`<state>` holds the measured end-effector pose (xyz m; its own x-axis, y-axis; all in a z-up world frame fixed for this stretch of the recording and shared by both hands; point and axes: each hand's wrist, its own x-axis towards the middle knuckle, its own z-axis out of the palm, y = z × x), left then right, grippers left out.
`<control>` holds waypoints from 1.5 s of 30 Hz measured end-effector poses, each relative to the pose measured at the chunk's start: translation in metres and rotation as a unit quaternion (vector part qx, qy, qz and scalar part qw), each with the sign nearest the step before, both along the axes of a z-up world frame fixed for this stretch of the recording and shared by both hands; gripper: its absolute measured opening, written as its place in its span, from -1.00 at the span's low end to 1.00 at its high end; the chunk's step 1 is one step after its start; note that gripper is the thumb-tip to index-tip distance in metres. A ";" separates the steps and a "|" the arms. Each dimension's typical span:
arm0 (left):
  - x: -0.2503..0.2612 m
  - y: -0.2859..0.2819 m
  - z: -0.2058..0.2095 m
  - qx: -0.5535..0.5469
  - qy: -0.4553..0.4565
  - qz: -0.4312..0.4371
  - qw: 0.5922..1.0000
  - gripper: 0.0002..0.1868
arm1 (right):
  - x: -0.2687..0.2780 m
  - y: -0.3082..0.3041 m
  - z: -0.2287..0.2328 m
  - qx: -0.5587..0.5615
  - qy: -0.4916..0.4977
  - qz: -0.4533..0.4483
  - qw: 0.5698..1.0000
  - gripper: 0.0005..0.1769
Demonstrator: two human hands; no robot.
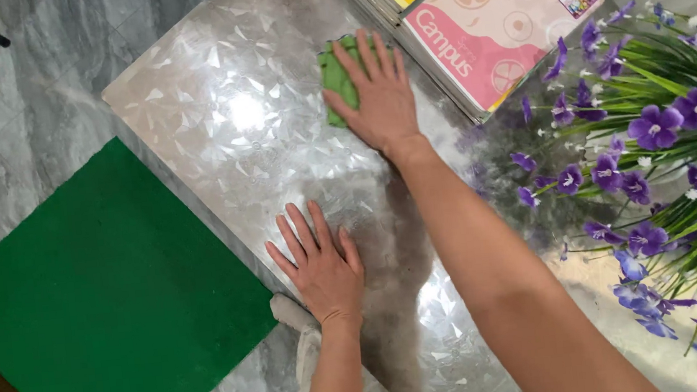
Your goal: Wiping a table surface with a sponge and moving objects to clean the entire area.
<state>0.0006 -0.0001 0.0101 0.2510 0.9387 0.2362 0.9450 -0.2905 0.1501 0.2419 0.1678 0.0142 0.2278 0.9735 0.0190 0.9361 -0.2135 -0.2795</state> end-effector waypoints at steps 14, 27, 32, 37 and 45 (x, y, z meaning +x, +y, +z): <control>0.000 0.000 -0.001 0.010 -0.012 -0.004 1.000 -0.29 | -0.076 -0.159 -0.010 -0.023 0.034 -0.139 0.989 -0.05; 0.002 0.001 0.005 0.020 -0.017 -0.021 0.999 -0.27 | -0.068 -0.041 -0.037 0.202 -0.014 -0.058 0.977 -0.10; -0.002 0.000 0.002 0.036 -0.018 -0.027 0.999 -0.27 | -0.038 -0.082 -0.010 0.036 0.058 -0.152 0.986 -0.08; -0.009 0.000 0.010 0.007 0.007 -0.050 0.999 -0.25 | -0.039 -0.157 0.010 0.003 0.039 -0.278 0.960 -0.07; -0.034 0.009 -0.025 -0.090 -0.033 -0.069 0.993 -0.09 | -0.175 -0.222 -0.002 -0.031 0.019 -0.427 0.904 -0.04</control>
